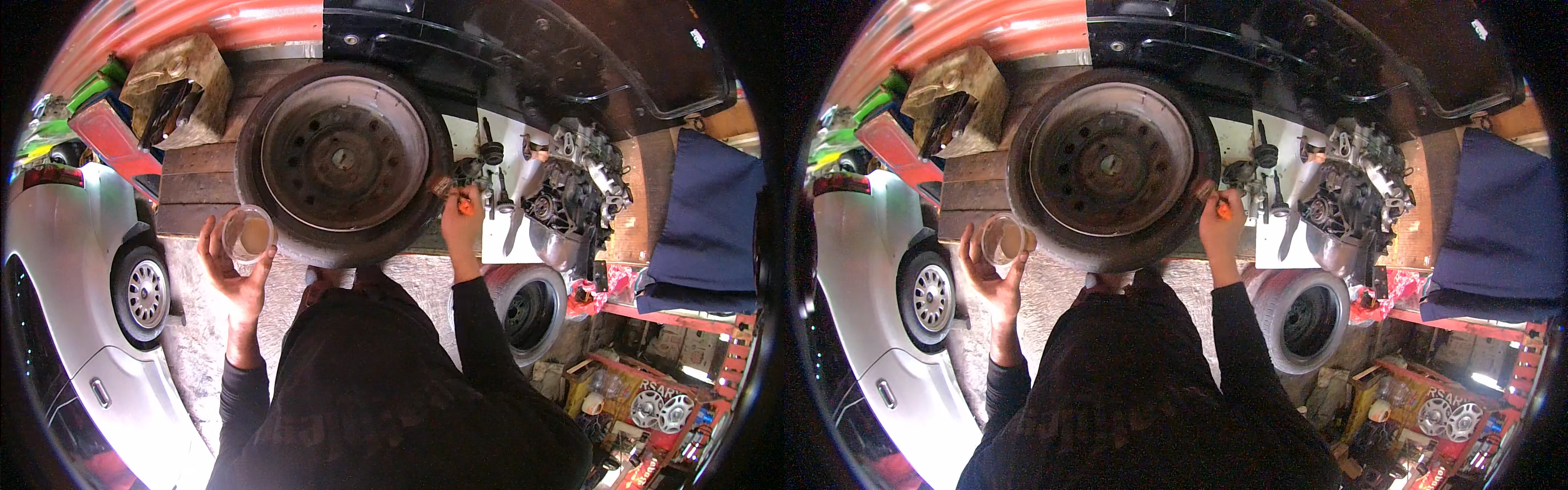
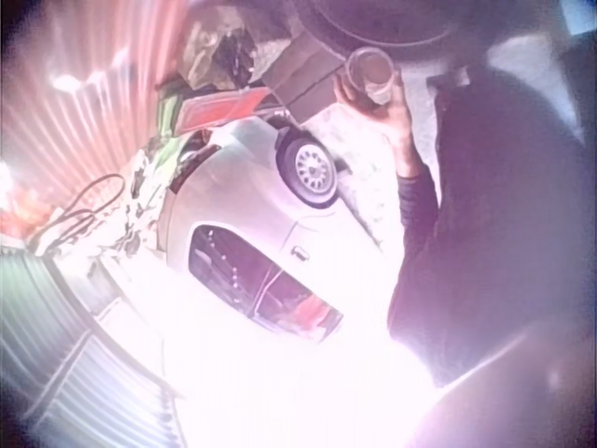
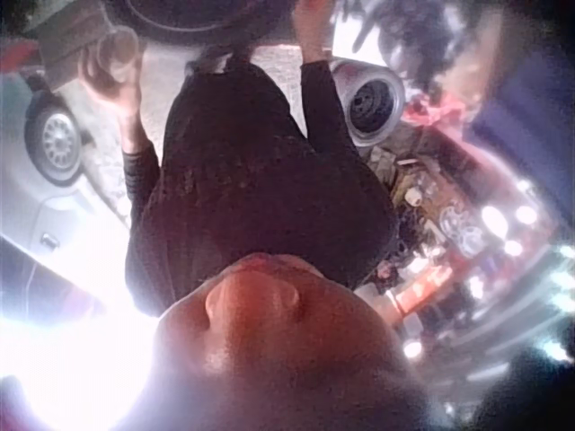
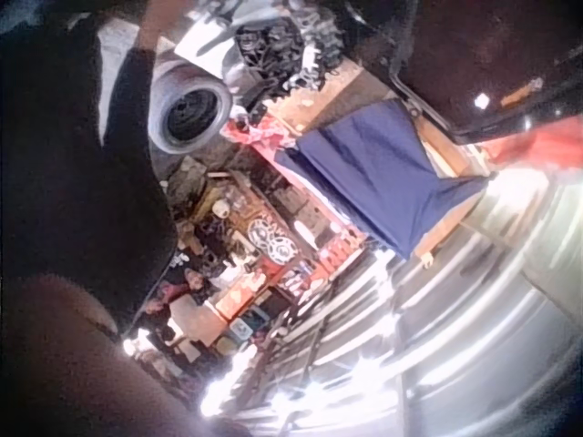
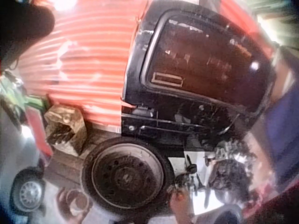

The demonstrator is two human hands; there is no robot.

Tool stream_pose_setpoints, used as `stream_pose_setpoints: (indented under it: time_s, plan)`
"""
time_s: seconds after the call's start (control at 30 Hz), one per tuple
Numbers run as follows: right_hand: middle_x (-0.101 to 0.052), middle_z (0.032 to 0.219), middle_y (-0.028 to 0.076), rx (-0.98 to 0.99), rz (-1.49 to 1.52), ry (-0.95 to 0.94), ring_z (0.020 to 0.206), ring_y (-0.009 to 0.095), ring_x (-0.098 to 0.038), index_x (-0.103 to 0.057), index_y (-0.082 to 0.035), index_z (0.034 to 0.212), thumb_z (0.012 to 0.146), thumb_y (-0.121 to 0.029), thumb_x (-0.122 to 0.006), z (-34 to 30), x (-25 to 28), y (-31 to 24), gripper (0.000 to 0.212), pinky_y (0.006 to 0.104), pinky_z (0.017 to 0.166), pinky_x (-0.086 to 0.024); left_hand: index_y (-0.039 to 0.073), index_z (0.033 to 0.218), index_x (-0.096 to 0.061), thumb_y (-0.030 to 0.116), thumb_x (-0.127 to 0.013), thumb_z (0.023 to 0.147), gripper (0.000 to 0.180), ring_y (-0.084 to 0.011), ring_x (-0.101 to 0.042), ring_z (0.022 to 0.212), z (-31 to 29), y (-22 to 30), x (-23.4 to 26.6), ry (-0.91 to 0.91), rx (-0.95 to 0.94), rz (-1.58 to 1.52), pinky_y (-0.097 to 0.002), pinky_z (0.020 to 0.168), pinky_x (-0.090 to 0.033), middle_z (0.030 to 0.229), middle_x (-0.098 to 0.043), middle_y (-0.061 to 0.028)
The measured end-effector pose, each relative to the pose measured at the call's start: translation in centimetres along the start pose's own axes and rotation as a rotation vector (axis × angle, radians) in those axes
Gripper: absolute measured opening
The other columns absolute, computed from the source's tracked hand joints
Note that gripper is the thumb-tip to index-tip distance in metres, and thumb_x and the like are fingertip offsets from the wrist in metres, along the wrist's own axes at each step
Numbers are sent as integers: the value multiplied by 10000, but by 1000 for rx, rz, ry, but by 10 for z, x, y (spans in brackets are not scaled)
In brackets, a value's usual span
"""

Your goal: The person uses a small brush to apply a beige substance from a plastic cup onto the inner surface of a car wheel rim. The person repeatedly dips the brush into the cup and paints the rim's interior, covering the metal surface systematically.

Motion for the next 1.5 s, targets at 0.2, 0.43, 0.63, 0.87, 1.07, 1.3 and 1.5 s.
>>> stream_pose_setpoints:
  time_s: [0.2, 0.43, 0.63, 0.87, 1.07, 1.3, 1.5]
  plan:
    - [-581, 832, 130, 67, 60, -73, 760, 282, -587, -545, -14, 891, 896, -58, -669, -100, -25, 7, 131, 371, 718, -463, 11, 1519, -244, -33, -830, 757, 962, -317, -518, 1327, 0, -2, 1, -3, -14, 18, -443, 1130, -422, 1437, -504, -223]
    - [-665, 938, 122, -428, 406, -476, 791, 214, -724, -525, -17, 987, 978, -17, -583, -115, -55, 12, 59, 313, 687, -623, 9, 1515, -257, -33, -832, 755, 953, -315, -529, 1317, 4, -6, -6, -4, 18, 14, -438, 1116, -437, 1431, -509, -223]
    - [-676, 874, 138, -163, 186, -249, 768, 268, -704, -580, -52, 952, 940, -97, -660, -9, 13, 27, 92, 358, 644, -573, 10, 1517, -258, -33, -831, 755, 955, -300, -541, 1299, 7, -3, -12, -20, 15, 0, -429, 1109, -444, 1426, -514, -215]
    - [-557, 1026, 181, 420, -281, -699, 870, 421, -630, -595, -73, 995, 887, -161, -664, -112, -35, -104, 155, 501, 727, -537, 5, 1516, -258, -24, -839, 753, 960, -302, -536, 1305, 3, -6, -10, -3, 15, 25, -434, 1116, -433, 1429, -513, -214]
    - [-623, 918, 131, 292, 59, -849, 823, 360, -659, -629, -53, 968, 896, -136, -693, -137, -73, -126, 127, 415, 738, -532, 5, 1515, -262, -10, -842, 759, 954, -313, -531, 1313, 3, -13, -9, 2, 18, 13, -441, 1128, -420, 1429, -511, -223]
    - [-684, 826, 71, -3, -83, -564, 817, 111, -625, -669, -47, 926, 905, -99, -734, -34, 8, -8, 86, 286, 748, -511, 3, 1512, -266, -15, -836, 764, 940, -315, -532, 1312, 0, -15, -5, 4, 7, 15, -443, 1128, -422, 1425, -514, -225]
    - [-628, 978, 157, 379, -462, -532, 828, 426, -658, -593, -101, 966, 825, -111, -689, -45, 5, -79, 171, 505, 699, -541, 8, 1510, -270, -31, -837, 753, 947, -308, -535, 1305, -2, -20, 3, 36, 37, -5, -437, 1124, -427, 1411, -520, -219]
Point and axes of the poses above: each hand's wrist, its own z-axis towards the middle knuckle, its own x-axis out of the back of the hand, y = z × x, the point moved 10 cm from there along z, towards the middle knuckle
